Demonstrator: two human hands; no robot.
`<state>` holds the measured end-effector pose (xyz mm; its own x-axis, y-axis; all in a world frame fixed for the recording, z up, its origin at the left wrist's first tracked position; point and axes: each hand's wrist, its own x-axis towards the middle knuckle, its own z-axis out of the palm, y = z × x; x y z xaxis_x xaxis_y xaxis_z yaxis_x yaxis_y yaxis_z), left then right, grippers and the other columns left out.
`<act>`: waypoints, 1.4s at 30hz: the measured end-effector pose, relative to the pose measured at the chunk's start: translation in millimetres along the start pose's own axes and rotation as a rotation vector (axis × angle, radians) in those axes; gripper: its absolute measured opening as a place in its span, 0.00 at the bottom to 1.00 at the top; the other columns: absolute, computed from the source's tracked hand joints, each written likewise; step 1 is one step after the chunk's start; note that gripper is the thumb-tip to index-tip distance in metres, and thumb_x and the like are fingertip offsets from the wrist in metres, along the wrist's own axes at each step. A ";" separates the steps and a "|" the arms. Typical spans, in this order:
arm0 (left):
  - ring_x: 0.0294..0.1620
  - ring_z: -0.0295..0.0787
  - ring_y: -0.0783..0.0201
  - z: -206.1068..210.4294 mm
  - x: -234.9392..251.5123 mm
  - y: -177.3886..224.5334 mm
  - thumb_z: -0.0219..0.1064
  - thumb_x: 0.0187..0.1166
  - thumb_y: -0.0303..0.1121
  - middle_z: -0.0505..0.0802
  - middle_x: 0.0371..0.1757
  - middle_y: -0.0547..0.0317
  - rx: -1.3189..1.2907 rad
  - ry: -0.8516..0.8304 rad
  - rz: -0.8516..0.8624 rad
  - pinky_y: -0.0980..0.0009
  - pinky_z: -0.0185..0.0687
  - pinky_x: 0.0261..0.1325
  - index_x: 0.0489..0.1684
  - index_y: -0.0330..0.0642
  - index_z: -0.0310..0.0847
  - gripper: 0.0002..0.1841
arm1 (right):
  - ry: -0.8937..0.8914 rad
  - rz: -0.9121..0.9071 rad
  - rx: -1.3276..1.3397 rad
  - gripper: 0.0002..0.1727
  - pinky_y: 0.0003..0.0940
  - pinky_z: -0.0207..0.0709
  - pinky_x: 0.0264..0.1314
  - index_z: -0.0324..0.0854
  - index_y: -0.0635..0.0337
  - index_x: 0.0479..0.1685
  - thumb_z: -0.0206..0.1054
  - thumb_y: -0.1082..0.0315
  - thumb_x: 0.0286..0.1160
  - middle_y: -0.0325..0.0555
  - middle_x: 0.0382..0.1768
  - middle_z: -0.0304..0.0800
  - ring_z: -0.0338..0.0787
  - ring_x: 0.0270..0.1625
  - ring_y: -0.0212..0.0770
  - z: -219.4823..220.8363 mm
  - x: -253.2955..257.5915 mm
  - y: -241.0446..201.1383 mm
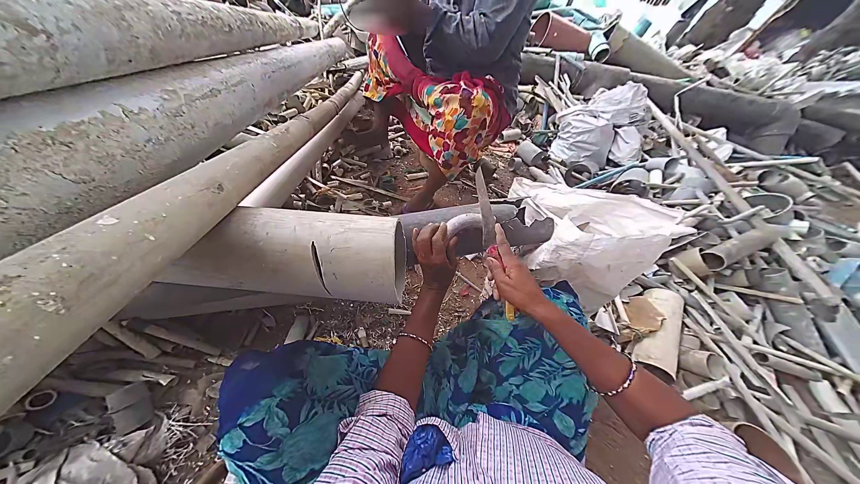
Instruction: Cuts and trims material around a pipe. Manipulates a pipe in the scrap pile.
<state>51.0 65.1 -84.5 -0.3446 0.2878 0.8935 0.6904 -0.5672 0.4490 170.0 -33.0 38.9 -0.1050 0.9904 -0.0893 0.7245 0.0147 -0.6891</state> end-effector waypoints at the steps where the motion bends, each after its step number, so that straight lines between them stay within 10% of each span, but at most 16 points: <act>1: 0.64 0.86 0.45 3.0 0.8 -0.5 0.67 0.81 0.35 0.89 0.55 0.39 0.002 0.020 0.000 0.51 0.65 0.82 0.55 0.33 0.86 0.15 | -0.052 -0.019 -0.053 0.36 0.31 0.79 0.29 0.30 0.51 0.97 0.44 0.65 0.95 0.51 0.35 0.80 0.78 0.20 0.35 -2.5 -4.3 -4.8; 8: 0.63 0.88 0.49 -6.5 16.8 7.4 0.63 0.83 0.36 0.95 0.52 0.49 0.040 0.001 0.007 0.50 0.61 0.82 0.53 0.38 0.87 0.13 | 0.045 -0.012 0.212 0.36 0.24 0.77 0.19 0.31 0.50 0.97 0.45 0.66 0.95 0.42 0.32 0.79 0.75 0.15 0.28 -19.0 -6.4 4.1; 14: 0.59 0.86 0.43 -29.1 39.4 15.0 0.65 0.75 0.22 0.90 0.58 0.39 -0.004 -0.125 -0.058 0.50 0.72 0.70 0.62 0.37 0.88 0.17 | 0.121 -0.211 0.382 0.37 0.23 0.77 0.16 0.32 0.54 0.96 0.45 0.71 0.91 0.40 0.30 0.80 0.75 0.14 0.28 -0.2 0.2 8.2; 31: 0.59 0.89 0.36 -45.8 63.3 22.2 0.73 0.77 0.30 0.92 0.56 0.35 -0.019 -0.642 -0.131 0.41 0.78 0.65 0.63 0.31 0.85 0.19 | 0.166 -0.234 -0.009 0.35 0.38 0.77 0.25 0.35 0.57 0.97 0.47 0.66 0.94 0.52 0.24 0.77 0.75 0.17 0.41 15.5 38.0 17.0; 36: 0.66 0.83 0.32 -51.5 78.2 23.2 0.75 0.74 0.27 0.88 0.64 0.32 -0.125 -0.822 -0.237 0.37 0.75 0.69 0.63 0.30 0.85 0.19 | 0.178 -0.314 -0.220 0.35 0.56 0.80 0.56 0.45 0.63 0.95 0.51 0.69 0.89 0.68 0.49 0.89 0.89 0.46 0.61 12.1 16.4 11.1; 42: 0.60 0.87 0.38 -64.3 78.4 20.2 0.78 0.68 0.20 0.88 0.60 0.34 -0.274 -0.766 -0.297 0.46 0.81 0.65 0.67 0.32 0.85 0.24 | 0.147 -0.312 -0.228 0.36 0.59 0.78 0.63 0.46 0.66 0.94 0.51 0.72 0.86 0.74 0.57 0.84 0.88 0.55 0.68 23.6 10.8 16.0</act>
<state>-3.0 26.5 -5.1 0.1047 0.8381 0.5354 0.4286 -0.5238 0.7362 164.4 -25.3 10.0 -0.2573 0.9425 0.2135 0.8072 0.3310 -0.4887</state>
